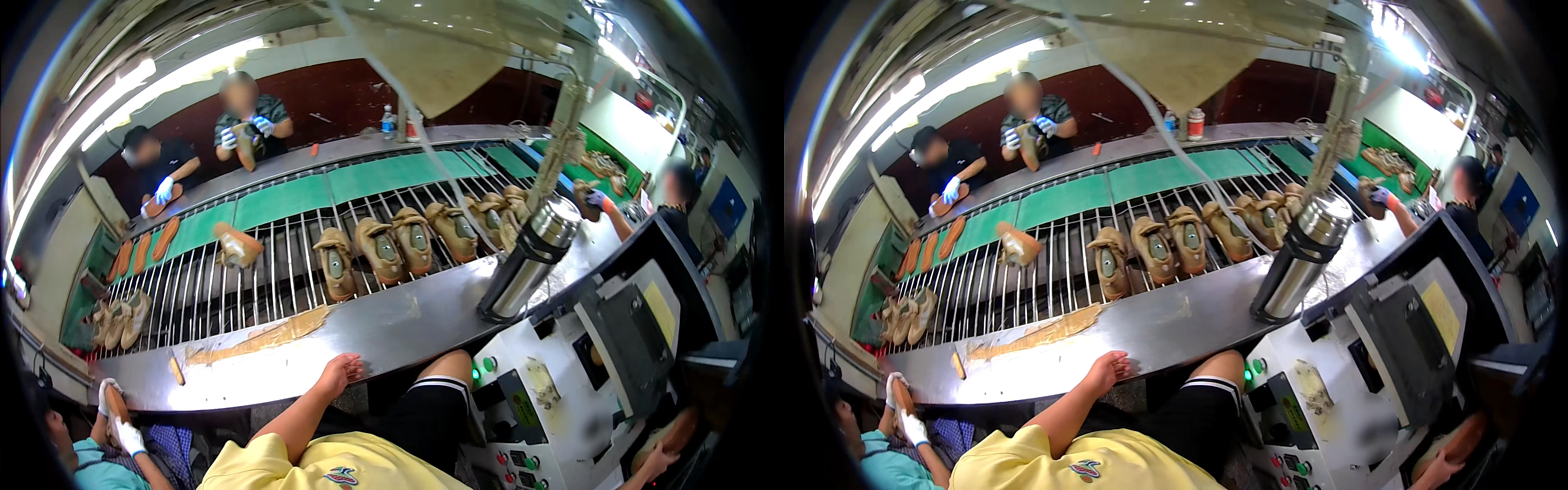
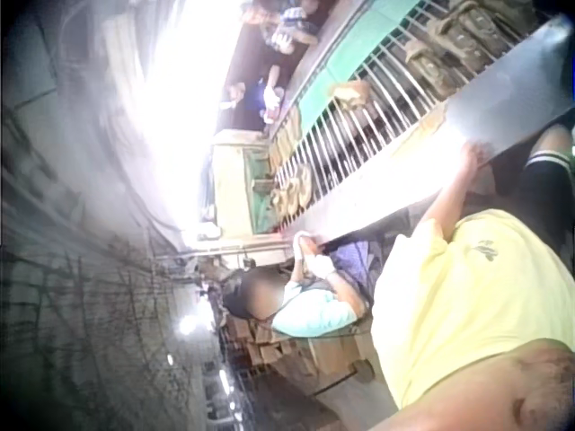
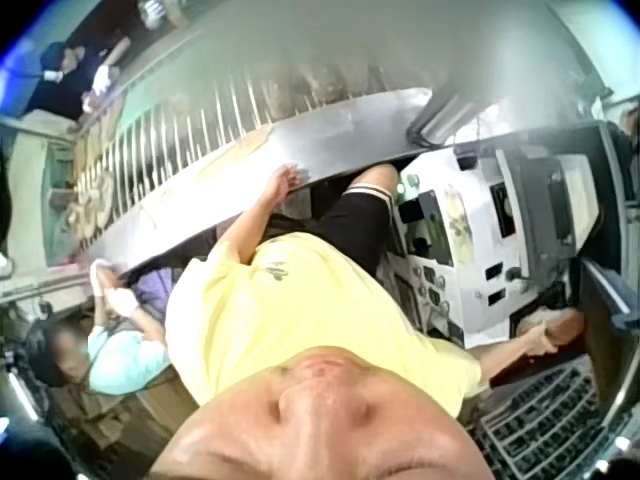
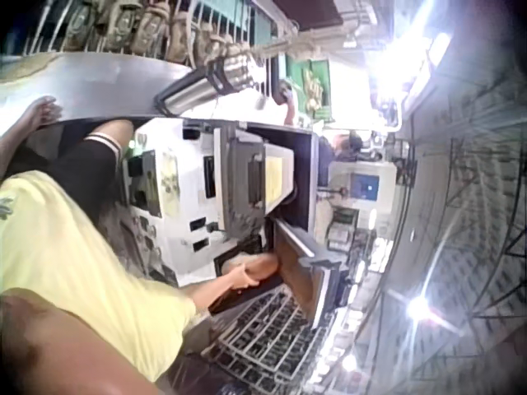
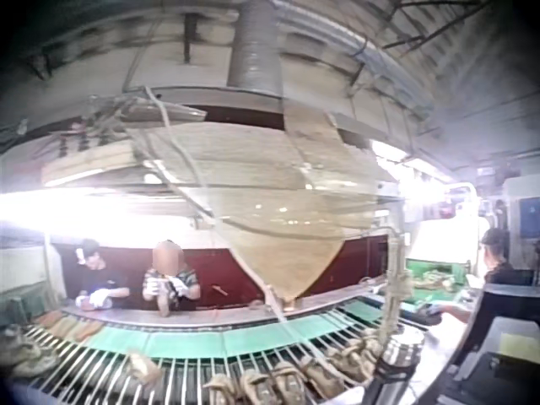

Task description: The person takes shoe uppers from a conveyor belt, places a matching sole into a machine to heat it, and then attaches the heated sole to the shoe upper by hand.

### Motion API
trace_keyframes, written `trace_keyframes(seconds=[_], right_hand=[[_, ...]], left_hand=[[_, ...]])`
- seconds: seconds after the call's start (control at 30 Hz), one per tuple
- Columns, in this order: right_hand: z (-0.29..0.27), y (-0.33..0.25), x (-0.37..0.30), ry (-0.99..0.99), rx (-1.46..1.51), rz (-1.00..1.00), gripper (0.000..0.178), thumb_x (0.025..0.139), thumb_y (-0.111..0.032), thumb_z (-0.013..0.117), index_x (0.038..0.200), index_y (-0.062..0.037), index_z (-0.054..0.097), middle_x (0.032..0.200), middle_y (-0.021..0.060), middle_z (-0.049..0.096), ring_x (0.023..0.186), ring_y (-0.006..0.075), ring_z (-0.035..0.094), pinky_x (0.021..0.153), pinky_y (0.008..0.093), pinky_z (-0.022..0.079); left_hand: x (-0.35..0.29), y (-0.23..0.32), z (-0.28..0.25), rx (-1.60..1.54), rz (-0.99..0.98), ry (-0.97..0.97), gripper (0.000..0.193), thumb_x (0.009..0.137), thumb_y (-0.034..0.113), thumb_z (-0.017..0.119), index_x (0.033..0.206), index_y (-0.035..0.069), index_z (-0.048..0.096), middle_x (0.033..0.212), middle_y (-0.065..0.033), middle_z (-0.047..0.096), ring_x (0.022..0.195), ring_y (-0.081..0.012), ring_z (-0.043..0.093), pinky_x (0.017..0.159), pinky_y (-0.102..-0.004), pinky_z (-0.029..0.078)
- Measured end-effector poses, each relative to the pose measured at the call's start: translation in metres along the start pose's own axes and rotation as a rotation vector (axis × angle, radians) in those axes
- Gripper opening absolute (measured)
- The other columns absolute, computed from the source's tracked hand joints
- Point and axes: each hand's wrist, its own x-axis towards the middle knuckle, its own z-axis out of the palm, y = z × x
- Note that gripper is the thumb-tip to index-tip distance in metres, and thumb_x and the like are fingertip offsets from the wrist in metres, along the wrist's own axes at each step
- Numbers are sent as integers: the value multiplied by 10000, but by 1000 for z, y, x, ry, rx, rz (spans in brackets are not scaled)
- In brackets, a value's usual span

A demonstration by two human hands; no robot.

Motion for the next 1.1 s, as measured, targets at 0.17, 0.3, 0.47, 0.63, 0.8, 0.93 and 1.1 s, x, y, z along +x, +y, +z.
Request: trace_keyframes(seconds=[0.17, 0.3, 0.47, 0.63, 0.8, 0.93, 1.1], right_hand=[[-140, -117, -169, -6, 575, 29, 684, 876, -271, 628, 1441, -168, 256, 1357, 140, 441, 1123, 297, 534, 871, 509, 497], [-132, -122, -228, -208, 859, -84, 704, 856, -253, 646, 1438, -142, 266, 1345, 142, 458, 1119, 296, 541, 878, 487, 494], [-149, -138, -295, -678, 1086, -163, 728, 831, -231, 669, 1433, -110, 278, 1330, 144, 479, 1114, 294, 549, 886, 459, 489], [-165, -183, -363, -1392, 1210, -278, 753, 806, -210, 692, 1429, -77, 290, 1315, 145, 500, 1109, 292, 557, 894, 431, 485], [-190, -226, -440, -2083, 1106, -502, 778, 781, -188, 715, 1424, -45, 303, 1300, 147, 520, 1104, 290, 565, 902, 403, 480], [-199, -272, -489, -2371, 819, -466, 647, 818, -40, 653, 1399, -18, 370, 1277, 132, 522, 1051, 226, 577, 849, 333, 494], [-189, -287, -528, -2155, 568, -777, 530, 822, -92, 682, 1302, 11, 484, 1170, 137, 596, 940, 160, 613, 815, 278, 500]], left_hand=[[9, -19, 21, 76, -64, -143, 235, 896, 193, 559, 1083, 52, 578, 967, -76, 622, 868, -176, 598, 803, -325, 486], [6, -25, 59, 137, -92, -347, 237, 895, 190, 565, 1094, 64, 591, 970, -51, 625, 875, -152, 592, 808, -304, 480], [-14, -28, 122, 293, -196, -681, 258, 902, 212, 553, 1131, 100, 588, 995, -5, 622, 919, -126, 587, 840, -282, 464], [-55, -18, 177, 328, -114, -1197, 557, 934, 283, 562, 1405, 61, 361, 1333, -85, 481, 1251, -196, 434, 1040, -345, 340], [-86, 24, 171, 296, 11, -1302, 931, 758, 364, 754, 1450, 26, 231, 1439, -133, 357, 1321, -230, 351, 1076, -361, 287], [-93, 67, 63, -303, -219, -722, 753, 729, 151, 643, 1394, 4, 320, 1359, -189, 460, 1226, -312, 493, 1044, -448, 395], [-51, 115, -53, -137, -2, 69, 540, 800, 239, 646, 1262, 15, 479, 1163, -153, 608, 1033, -279, 623, 913, -430, 510]])
